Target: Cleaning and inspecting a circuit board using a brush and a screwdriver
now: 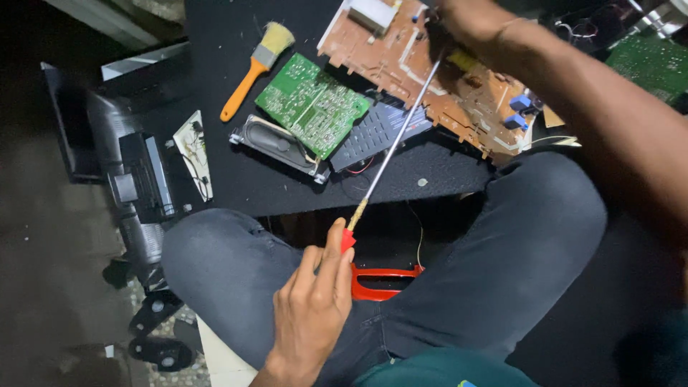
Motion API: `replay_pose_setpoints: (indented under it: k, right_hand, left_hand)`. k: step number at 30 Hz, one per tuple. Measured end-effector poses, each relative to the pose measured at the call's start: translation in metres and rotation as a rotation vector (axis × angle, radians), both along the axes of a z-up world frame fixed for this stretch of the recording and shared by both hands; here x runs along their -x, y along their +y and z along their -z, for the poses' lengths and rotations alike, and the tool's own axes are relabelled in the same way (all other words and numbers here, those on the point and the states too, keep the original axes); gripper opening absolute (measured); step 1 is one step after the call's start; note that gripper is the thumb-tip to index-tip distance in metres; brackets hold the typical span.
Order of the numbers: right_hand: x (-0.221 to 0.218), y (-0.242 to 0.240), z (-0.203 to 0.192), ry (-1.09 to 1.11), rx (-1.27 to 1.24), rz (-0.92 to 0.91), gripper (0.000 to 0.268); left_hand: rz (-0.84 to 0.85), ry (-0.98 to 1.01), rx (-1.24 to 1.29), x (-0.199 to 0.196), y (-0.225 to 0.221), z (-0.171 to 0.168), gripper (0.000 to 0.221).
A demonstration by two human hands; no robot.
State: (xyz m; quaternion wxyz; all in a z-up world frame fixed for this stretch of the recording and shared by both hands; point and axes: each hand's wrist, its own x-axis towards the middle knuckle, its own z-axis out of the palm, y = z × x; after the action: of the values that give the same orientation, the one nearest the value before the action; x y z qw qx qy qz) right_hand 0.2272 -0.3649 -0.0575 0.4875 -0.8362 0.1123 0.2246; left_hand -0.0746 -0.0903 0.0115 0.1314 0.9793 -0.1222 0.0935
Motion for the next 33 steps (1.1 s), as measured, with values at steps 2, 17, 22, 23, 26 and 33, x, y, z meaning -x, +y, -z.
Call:
replay_pose_setpoints:
  k: [2,17,22,23,26,33]
  right_hand:
    - [-0.005,-0.007,0.003,0.072,-0.225,0.121,0.033]
    - [-0.012,-0.004,-0.028,-0.03,-0.154,-0.177,0.03]
    - [-0.015,-0.013,-0.036,0.093,-0.375,-0.169,0.018]
    - [-0.02,-0.027,-0.019,0.094,-0.375,-0.163,0.018]
    - [-0.023,-0.057,0.01,-0.277,-0.133,-0.226,0.016]
    - [0.026,-0.052,-0.031,-0.166,0.086,-0.259,0.016]
  left_hand:
    - [0.009,-0.01,0.014,-0.003,-0.002,0.0,0.039]
    - [-0.013,0.05,-0.036,-0.003,-0.008,-0.009,0.043]
    - [-0.044,0.016,-0.029,-0.002,-0.008,0.0,0.04]
    - [-0.038,0.018,-0.029,-0.003,-0.007,0.001,0.04]
    - [-0.035,0.041,-0.009,-0.005,-0.005,0.006,0.039]
    - [-0.023,0.034,0.146,0.0,-0.003,0.012,0.038]
